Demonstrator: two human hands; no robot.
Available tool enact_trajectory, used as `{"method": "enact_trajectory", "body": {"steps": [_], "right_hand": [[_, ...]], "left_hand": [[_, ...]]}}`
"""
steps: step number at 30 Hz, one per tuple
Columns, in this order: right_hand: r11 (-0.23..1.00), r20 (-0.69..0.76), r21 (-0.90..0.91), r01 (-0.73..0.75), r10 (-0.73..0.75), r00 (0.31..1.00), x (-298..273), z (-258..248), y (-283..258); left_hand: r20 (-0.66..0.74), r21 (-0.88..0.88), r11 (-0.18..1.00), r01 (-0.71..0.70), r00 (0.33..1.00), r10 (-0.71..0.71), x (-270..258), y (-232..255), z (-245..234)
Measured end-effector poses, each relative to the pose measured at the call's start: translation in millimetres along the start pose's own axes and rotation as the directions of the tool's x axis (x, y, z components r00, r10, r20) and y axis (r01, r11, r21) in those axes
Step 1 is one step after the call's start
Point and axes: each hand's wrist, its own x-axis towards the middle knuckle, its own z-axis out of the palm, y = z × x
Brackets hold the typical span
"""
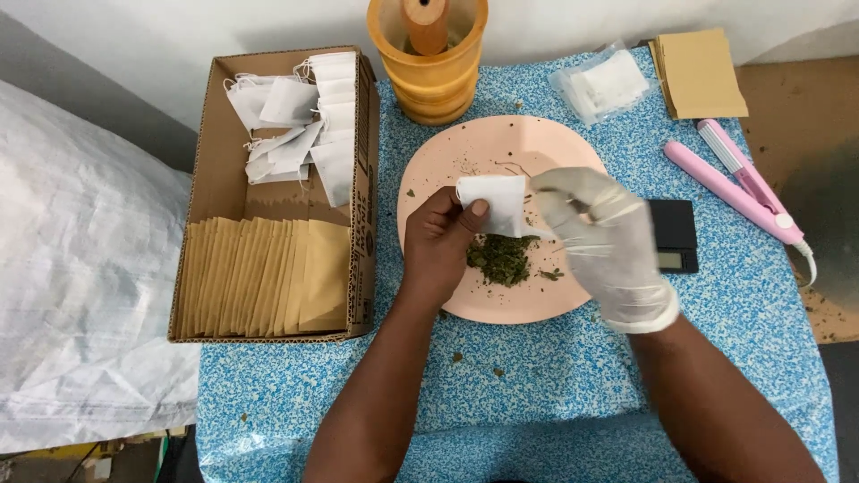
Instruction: The person fills white tea bags with dried green herbs using a small white plastic spoon. They weigh the filled bags on a digital scale, adjust the contents, and place the finished bags into a cardboard box.
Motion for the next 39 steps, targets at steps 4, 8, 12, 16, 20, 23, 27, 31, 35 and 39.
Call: {"method": "enact_trajectory", "body": {"steps": [4, 8, 12, 16, 20, 23, 27, 31, 35, 39], "right_hand": [[0.988, -0.026, -0.114, 0.104, -0.108, 0.994, 4.1, -42.9, 25.8], [0.837, 0.089, -0.478, 0.266, -0.256, 0.963, 4.2, -99.7, 62.4], [0.685, 0.040, -0.664, 0.299, -0.367, 0.930, -13.4, -153.9, 115.9], [0.680, 0.013, -0.682, 0.268, -0.356, 0.934, -28.8, -167.5, 132.7], [0.724, -0.061, -0.645, 0.245, -0.369, 0.928, -35.2, -158.4, 132.7], [0.769, -0.112, -0.614, 0.177, -0.307, 0.945, -38.4, -154.4, 129.9], [0.809, -0.098, -0.563, 0.171, -0.270, 0.958, -34.8, -156.7, 131.4], [0.830, -0.115, -0.535, 0.158, -0.257, 0.960, -36.9, -158.1, 131.5], [0.863, -0.103, -0.482, 0.152, -0.228, 0.968, -36.4, -160.5, 133.1], [0.898, -0.150, -0.413, 0.152, -0.231, 0.961, -37.7, -156.6, 134.0]], "left_hand": [[-0.006, 0.026, 1.000, 0.006, 1.000, -0.005, 0.0, -0.2, -2.9], [-0.099, 0.119, 0.988, 0.100, 0.991, -0.088, -1.0, -2.9, -4.8], [-0.121, 0.218, 0.972, 0.084, 0.991, -0.058, 1.1, -7.5, -3.0], [-0.079, 0.265, 0.964, 0.000, 0.997, 0.022, 0.1, -18.5, -2.5], [-0.109, 0.221, 0.975, -0.012, 0.993, 0.037, 0.2, -28.2, -9.8], [-0.077, 0.201, 0.979, -0.047, 0.995, 0.064, 1.0, -39.1, -18.0], [-0.065, 0.172, 0.984, -0.054, 0.996, 0.066, -2.7, -29.2, -7.5], [-0.058, 0.223, 0.973, -0.065, 0.995, 0.079, -1.4, -39.5, -15.8], [-0.057, 0.203, 0.978, -0.046, 0.997, 0.059, -0.3, -44.5, -19.3], [-0.037, 0.179, 0.983, -0.049, 0.998, 0.056, -0.5, -44.6, -20.7]]}}
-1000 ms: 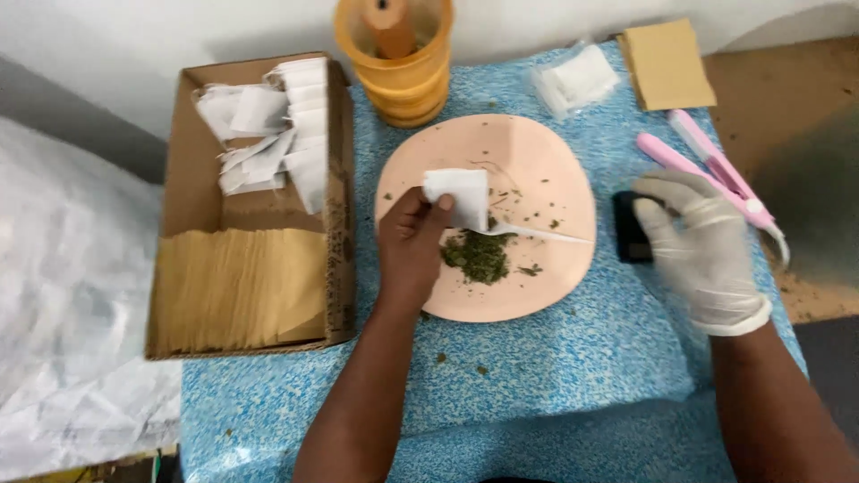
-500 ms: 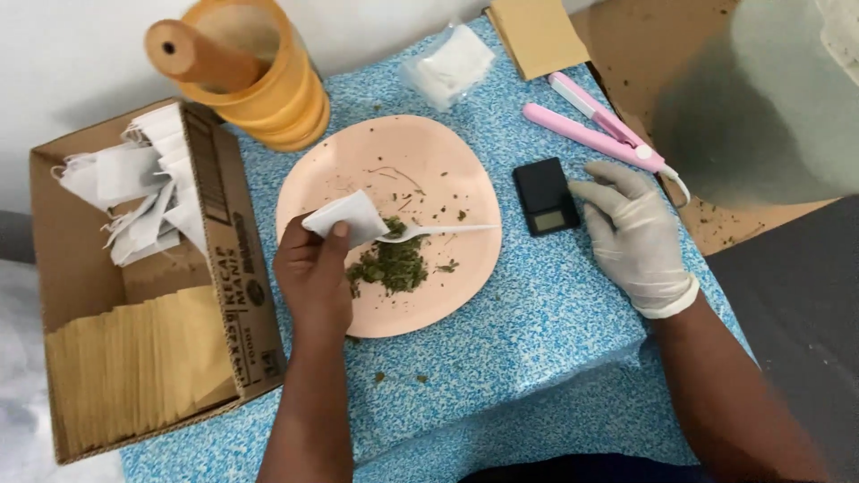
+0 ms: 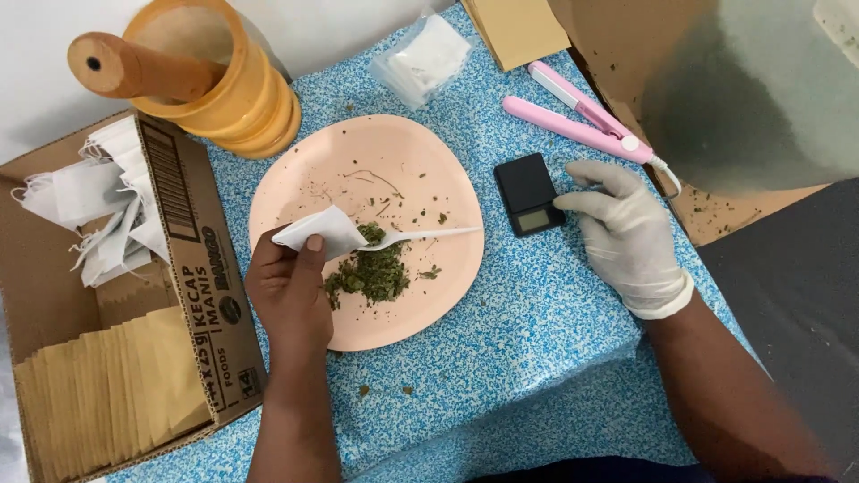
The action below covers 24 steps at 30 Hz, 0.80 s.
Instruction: The person fills white tea bags with dried green herbs using a small white plastic spoon. They weigh the filled bags on a digital scale, adjust the contents, and place the finished bags into a cardboard box.
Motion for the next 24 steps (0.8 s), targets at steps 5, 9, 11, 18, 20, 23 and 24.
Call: {"method": "enact_trajectory", "body": {"steps": [5, 9, 11, 18, 20, 23, 24], "right_hand": [[0.997, 0.003, 0.073, -0.012, 0.012, 1.000, -3.6, -0.7, 2.5], [0.999, 0.052, 0.039, 0.002, -0.004, 0.999, 1.0, -4.7, -6.0], [0.999, 0.076, -0.027, 0.027, -0.025, 0.997, 1.0, -4.0, 1.3], [1.000, 0.026, -0.012, -0.003, 0.003, 1.000, -1.4, -2.2, -6.2], [1.000, 0.004, -0.014, -0.022, 0.022, 1.000, -0.2, -3.0, -14.4], [0.998, 0.005, -0.021, -0.062, 0.063, 0.998, 3.6, -5.4, -26.5], [0.996, 0.027, -0.027, -0.086, 0.087, 0.996, 5.1, -6.8, -30.5]], "left_hand": [[0.005, -0.012, 1.000, 0.013, 1.000, -0.013, 0.4, -0.7, -2.1], [0.012, -0.001, 1.000, 0.013, 1.000, -0.013, 0.7, -0.4, -2.3], [0.011, 0.002, 1.000, 0.007, 1.000, -0.007, 0.9, -4.1, -5.4], [-0.008, 0.007, 1.000, 0.005, 1.000, -0.005, 0.6, -3.4, -2.5], [-0.002, 0.000, 1.000, 0.002, 1.000, -0.002, 1.3, 0.1, -0.8], [-0.002, -0.011, 1.000, 0.002, 1.000, -0.002, 1.4, -1.1, -1.1], [-0.005, -0.013, 1.000, 0.006, 1.000, -0.006, 1.7, -2.4, -1.3]]}}
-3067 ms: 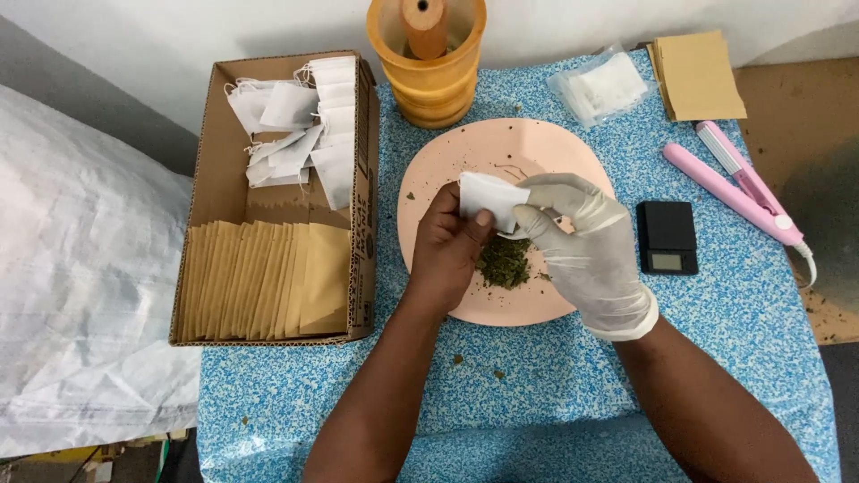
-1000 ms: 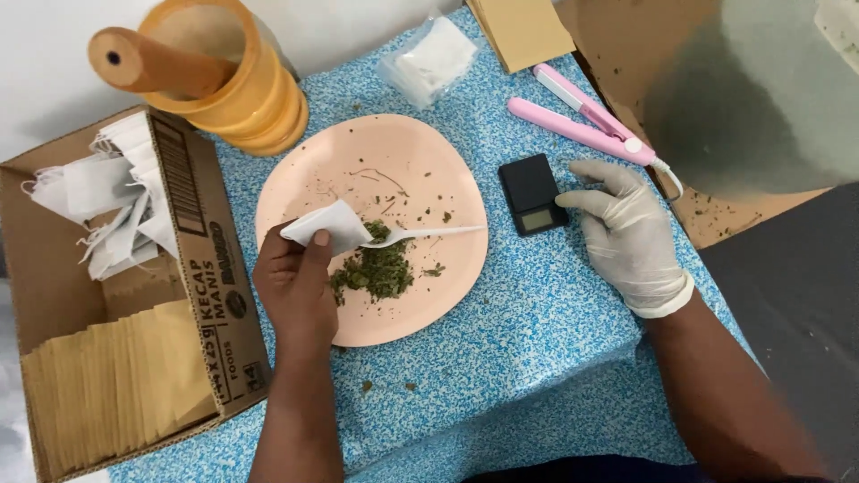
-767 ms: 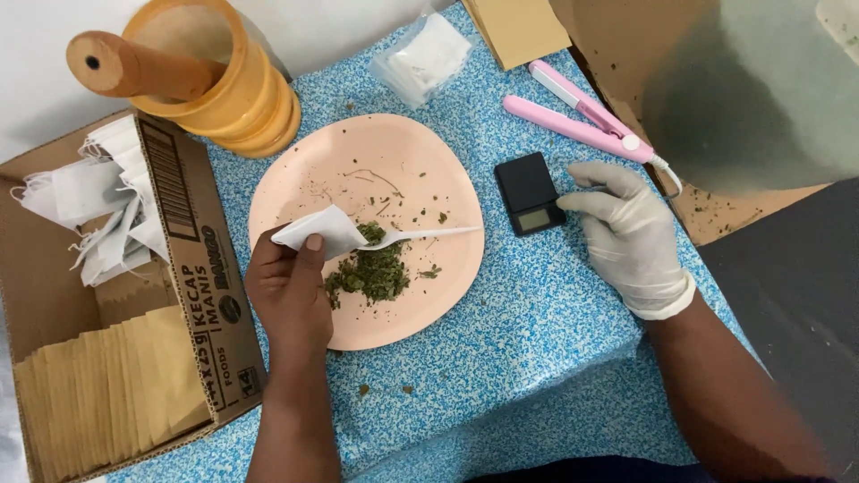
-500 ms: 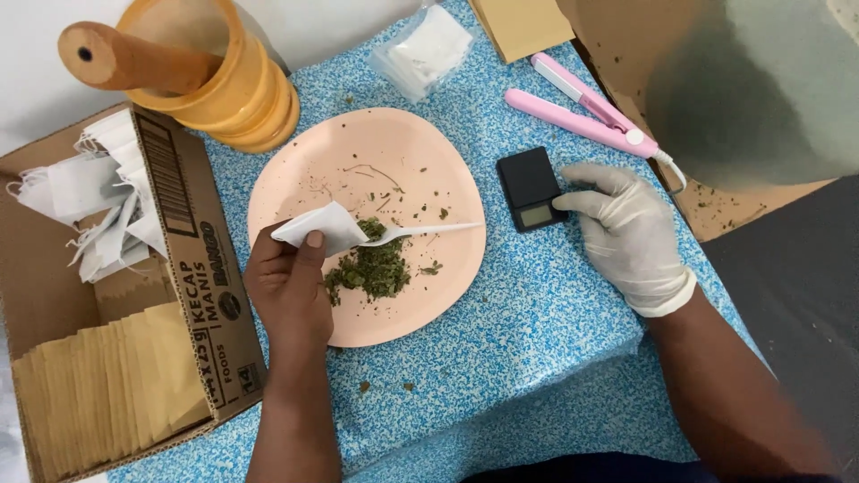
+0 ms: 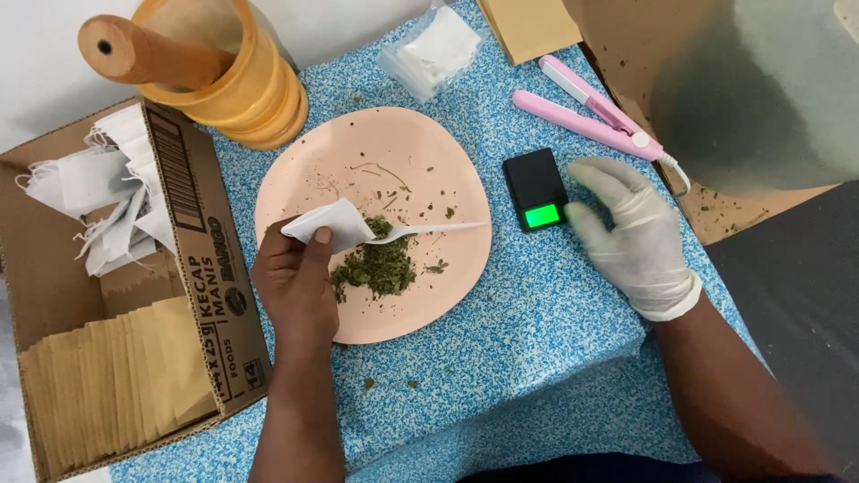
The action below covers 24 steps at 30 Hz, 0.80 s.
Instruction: The person fills white tea bags with dried green herbs using a small white plastic spoon. They weigh the filled bags on a digital scale, adjust the contents, and place the finished bags into a cardboard box.
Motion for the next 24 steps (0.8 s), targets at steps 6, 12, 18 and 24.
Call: {"method": "enact_trajectory", "body": {"steps": [6, 12, 18, 24], "right_hand": [[0.944, 0.227, -0.327, 0.054, 0.022, 0.974, 6.5, 7.3, -9.9], [0.916, 0.164, -0.374, 0.145, -0.088, 0.983, -1.6, 23.9, 2.3], [0.924, 0.104, -0.345, 0.164, -0.136, 0.985, -5.2, 26.3, 12.1], [0.943, 0.109, -0.312, 0.112, -0.082, 0.991, -5.2, 25.9, 12.0]], "left_hand": [[0.005, 0.023, 1.000, 0.006, 1.000, -0.006, -1.0, -2.9, -3.4], [0.018, 0.018, 1.000, -0.005, 1.000, 0.004, -2.3, 6.4, 1.1], [0.018, 0.027, 1.000, -0.012, 1.000, 0.012, -1.1, 6.5, 2.1], [0.008, 0.018, 1.000, -0.007, 1.000, 0.007, 0.3, -0.9, -3.2]]}}
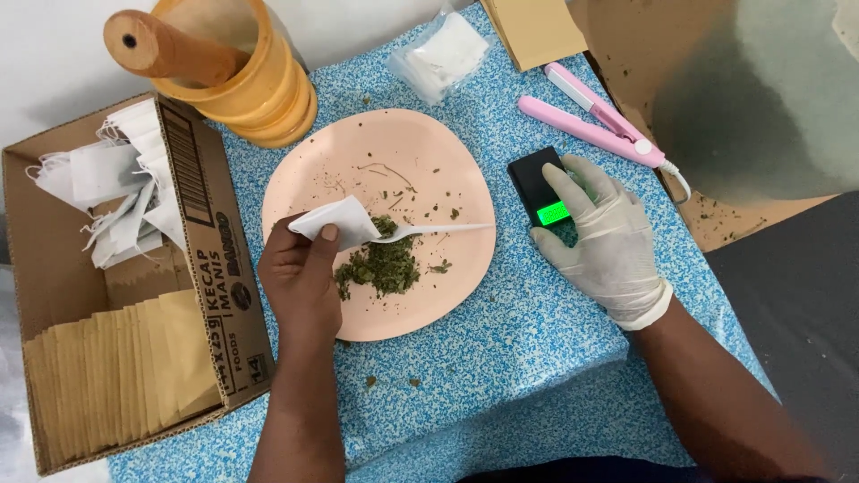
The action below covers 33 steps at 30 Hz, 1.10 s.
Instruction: The person fills white tea bags with dried green herbs using a small white plastic spoon. They weigh the filled bags on a digital scale, adjust the contents, and place the finished bags into a cardboard box.
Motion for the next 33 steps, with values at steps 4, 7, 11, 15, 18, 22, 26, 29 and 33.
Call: {"method": "enact_trajectory", "body": {"steps": [4, 7, 11, 15, 18, 22, 26, 29, 33], "right_hand": [[0.999, -0.017, 0.041, 0.006, -0.005, 1.000, 1.5, -5.4, -1.5], [0.987, -0.053, 0.156, 0.023, -0.015, 0.998, 2.8, -6.6, 4.9], [0.849, -0.113, 0.516, -0.109, 0.193, 0.975, 3.3, -5.6, 10.7], [0.841, -0.105, 0.521, -0.144, 0.231, 0.967, 2.6, -9.8, 6.5], [0.865, -0.133, 0.492, -0.096, 0.184, 0.974, 1.8, -14.2, -1.3], [0.879, -0.170, 0.477, 0.021, 0.070, 0.983, 1.4, -15.3, -7.8], [0.910, -0.175, 0.410, 0.061, 0.013, 0.984, -1.7, -6.6, -3.1], [0.901, -0.170, 0.429, 0.066, 0.008, 0.985, -2.3, -0.5, 0.9], [0.906, -0.145, 0.417, 0.075, -0.015, 0.989, -2.7, 4.9, 9.7]], "left_hand": [[-0.004, 0.007, 1.000, 0.004, 1.000, -0.004, -0.5, -1.8, -2.1], [-0.007, -0.012, 1.000, -0.003, 1.000, 0.003, 0.2, 5.3, 2.1], [0.005, -0.009, 1.000, 0.015, 1.000, -0.015, -1.6, 8.7, 2.4], [0.010, -0.024, 0.999, 0.027, 1.000, -0.027, -0.1, 2.5, -0.3], [0.025, -0.026, 1.000, 0.017, 1.000, -0.016, 0.5, -1.4, -1.9], [0.017, -0.001, 1.000, 0.018, 1.000, -0.018, -0.8, 2.8, -0.1], [0.027, 0.004, 1.000, 0.006, 1.000, -0.006, 0.6, -2.7, -3.2], [0.022, 0.003, 1.000, 0.007, 1.000, -0.007, 0.1, 0.5, -1.4], [0.031, 0.005, 1.000, 0.004, 1.000, -0.004, -0.4, 4.3, -1.1]]}}
